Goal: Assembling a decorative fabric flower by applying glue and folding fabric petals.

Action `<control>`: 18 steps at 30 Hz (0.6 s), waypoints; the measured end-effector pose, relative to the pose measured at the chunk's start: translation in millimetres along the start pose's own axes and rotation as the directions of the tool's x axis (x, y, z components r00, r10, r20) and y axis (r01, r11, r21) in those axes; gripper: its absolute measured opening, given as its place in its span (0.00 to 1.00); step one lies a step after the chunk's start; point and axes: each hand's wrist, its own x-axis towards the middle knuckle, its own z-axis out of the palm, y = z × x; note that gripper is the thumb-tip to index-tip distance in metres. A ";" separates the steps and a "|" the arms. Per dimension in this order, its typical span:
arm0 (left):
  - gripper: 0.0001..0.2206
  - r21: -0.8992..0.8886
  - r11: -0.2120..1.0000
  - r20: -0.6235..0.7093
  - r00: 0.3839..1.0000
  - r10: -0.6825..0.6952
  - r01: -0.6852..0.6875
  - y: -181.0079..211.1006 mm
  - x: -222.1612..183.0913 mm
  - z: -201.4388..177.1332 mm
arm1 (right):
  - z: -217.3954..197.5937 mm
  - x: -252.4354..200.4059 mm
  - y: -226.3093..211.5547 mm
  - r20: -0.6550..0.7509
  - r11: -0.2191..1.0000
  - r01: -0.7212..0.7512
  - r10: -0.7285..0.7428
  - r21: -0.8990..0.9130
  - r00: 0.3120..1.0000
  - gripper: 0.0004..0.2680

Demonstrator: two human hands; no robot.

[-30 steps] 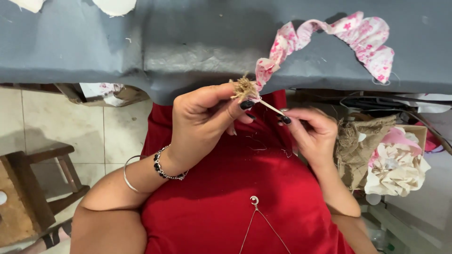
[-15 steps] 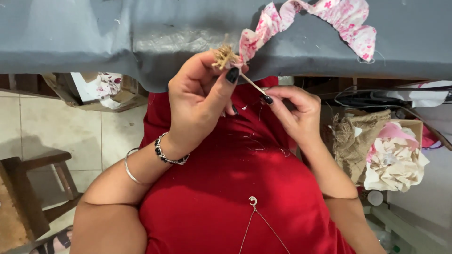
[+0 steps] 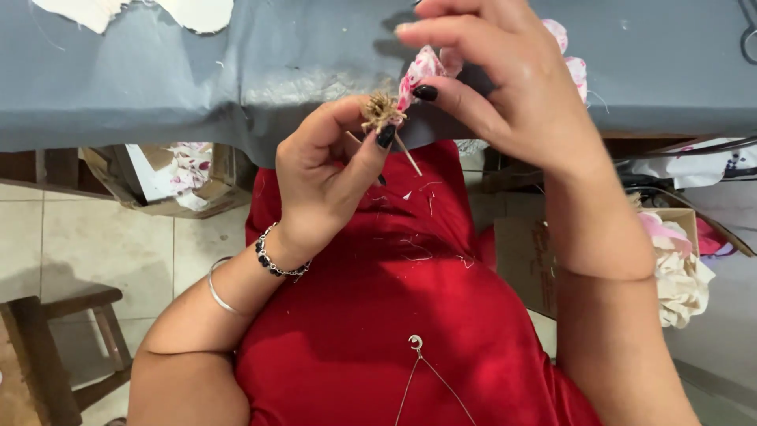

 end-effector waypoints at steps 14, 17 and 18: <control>0.07 0.137 0.984 -0.043 0.992 0.118 -0.111 -1.7 -0.6 -0.6 | 2.6 17.4 -22.4 0.043 0.941 -0.239 0.235 0.239 0.971 0.06; 0.07 0.178 0.975 -0.050 0.988 0.145 -0.134 -1.2 -0.2 1.5 | 3.7 18.4 -26.2 0.039 0.921 -0.270 0.270 0.282 0.962 0.04; 0.07 0.177 0.975 -0.048 0.988 0.144 -0.133 -1.7 -0.5 1.2 | 3.0 18.4 -28.6 0.039 0.920 -0.272 0.272 0.282 0.962 0.04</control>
